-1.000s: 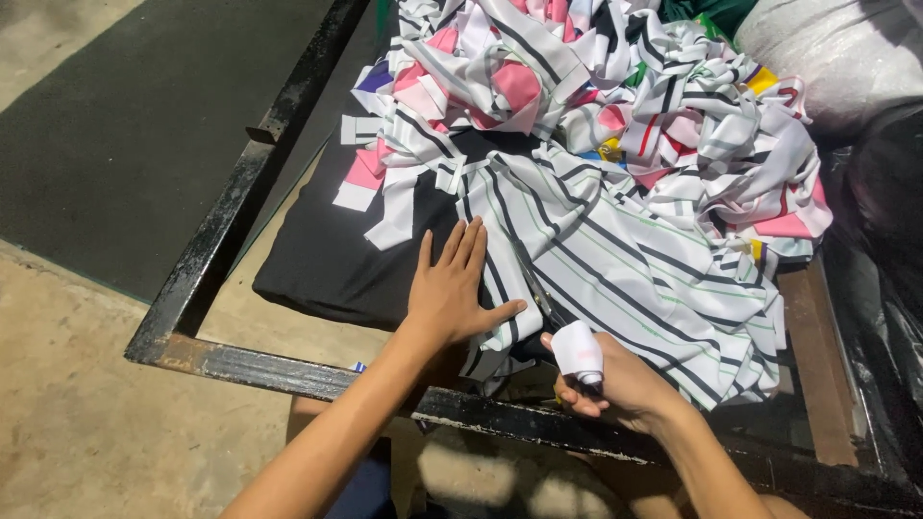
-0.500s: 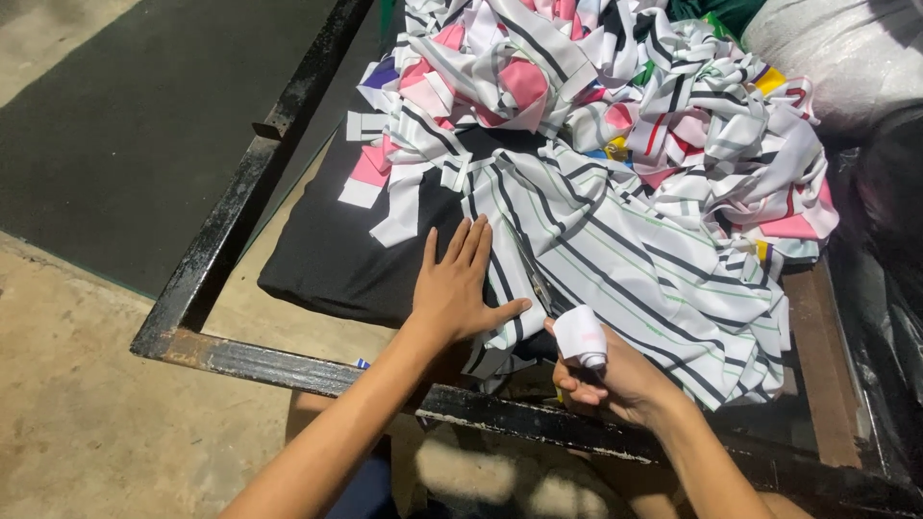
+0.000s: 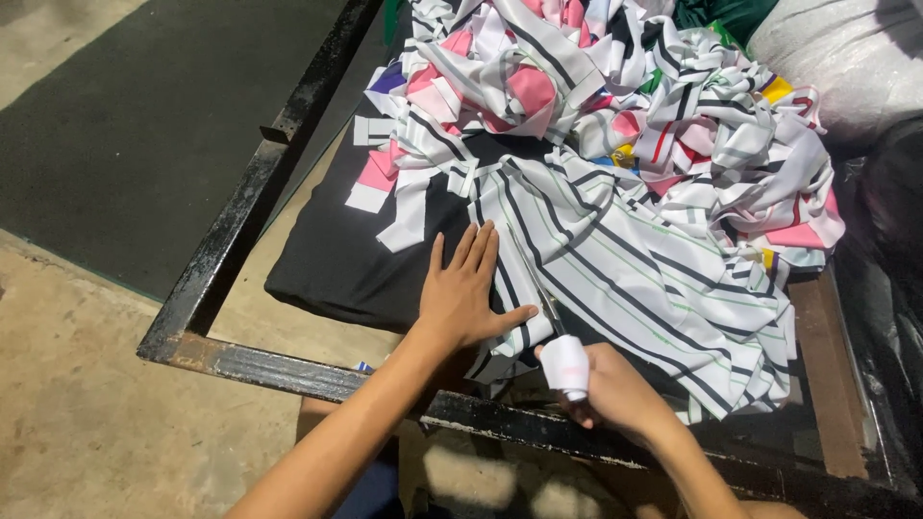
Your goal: Cutting long strips of striped fabric from a pile using scissors on a work table.
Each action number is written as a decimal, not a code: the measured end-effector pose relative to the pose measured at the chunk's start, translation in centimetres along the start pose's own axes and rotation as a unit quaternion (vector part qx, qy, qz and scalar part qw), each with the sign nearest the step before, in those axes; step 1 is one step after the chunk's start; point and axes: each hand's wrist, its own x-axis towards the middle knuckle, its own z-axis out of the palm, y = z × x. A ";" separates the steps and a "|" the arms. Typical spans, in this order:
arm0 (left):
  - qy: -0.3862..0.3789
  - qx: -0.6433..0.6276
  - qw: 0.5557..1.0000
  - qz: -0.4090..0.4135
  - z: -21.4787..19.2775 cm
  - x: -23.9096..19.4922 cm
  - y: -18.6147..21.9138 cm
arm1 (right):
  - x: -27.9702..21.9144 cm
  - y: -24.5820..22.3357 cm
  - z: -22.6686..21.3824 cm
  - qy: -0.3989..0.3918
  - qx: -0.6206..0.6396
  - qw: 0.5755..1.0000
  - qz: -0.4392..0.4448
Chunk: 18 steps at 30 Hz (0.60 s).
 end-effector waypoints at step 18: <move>0.027 0.010 1.000 0.008 0.4 -0.1 0.0 | 0.1 -1.7 2.1 0.127 -0.175 0.976 0.026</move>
